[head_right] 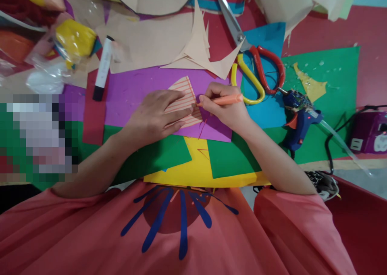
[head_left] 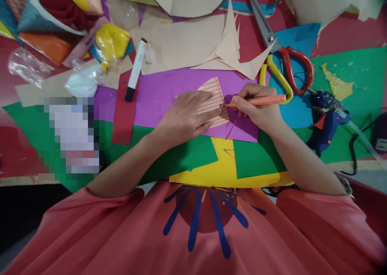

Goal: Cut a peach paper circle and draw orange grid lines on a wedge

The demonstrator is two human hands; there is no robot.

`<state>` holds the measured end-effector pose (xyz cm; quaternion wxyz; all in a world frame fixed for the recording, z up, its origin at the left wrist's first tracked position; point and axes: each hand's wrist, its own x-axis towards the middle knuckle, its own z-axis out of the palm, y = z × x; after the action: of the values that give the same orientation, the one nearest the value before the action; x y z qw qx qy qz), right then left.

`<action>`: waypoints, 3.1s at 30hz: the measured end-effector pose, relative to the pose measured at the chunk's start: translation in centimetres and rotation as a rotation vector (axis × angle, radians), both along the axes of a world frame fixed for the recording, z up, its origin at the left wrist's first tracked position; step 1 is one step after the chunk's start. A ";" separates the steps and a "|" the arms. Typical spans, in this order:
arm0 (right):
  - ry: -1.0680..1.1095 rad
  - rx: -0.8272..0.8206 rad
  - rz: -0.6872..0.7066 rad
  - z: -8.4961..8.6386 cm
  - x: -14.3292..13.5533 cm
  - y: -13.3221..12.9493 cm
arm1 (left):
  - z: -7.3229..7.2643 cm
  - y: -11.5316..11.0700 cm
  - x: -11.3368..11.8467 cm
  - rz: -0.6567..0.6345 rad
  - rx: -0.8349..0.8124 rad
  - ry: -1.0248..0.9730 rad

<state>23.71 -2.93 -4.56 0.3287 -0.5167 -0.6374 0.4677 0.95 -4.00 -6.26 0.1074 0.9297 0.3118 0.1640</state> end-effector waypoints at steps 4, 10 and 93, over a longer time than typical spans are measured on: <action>0.029 -0.042 -0.019 0.0 0.0 0.0 | -0.1 0.0 -0.1 0.004 0.001 0.010; 0.051 -0.010 -0.046 -0.1 0.1 -0.1 | -0.3 0.2 -0.4 0.025 0.017 0.011; 0.279 0.196 -0.231 0.6 0.4 -0.6 | 0.7 -0.6 0.3 -0.210 -0.065 0.067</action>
<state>24.10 -3.54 -3.94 0.5137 -0.4821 -0.5648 0.4297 1.30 -4.63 -5.53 0.1436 0.9582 0.2212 0.1107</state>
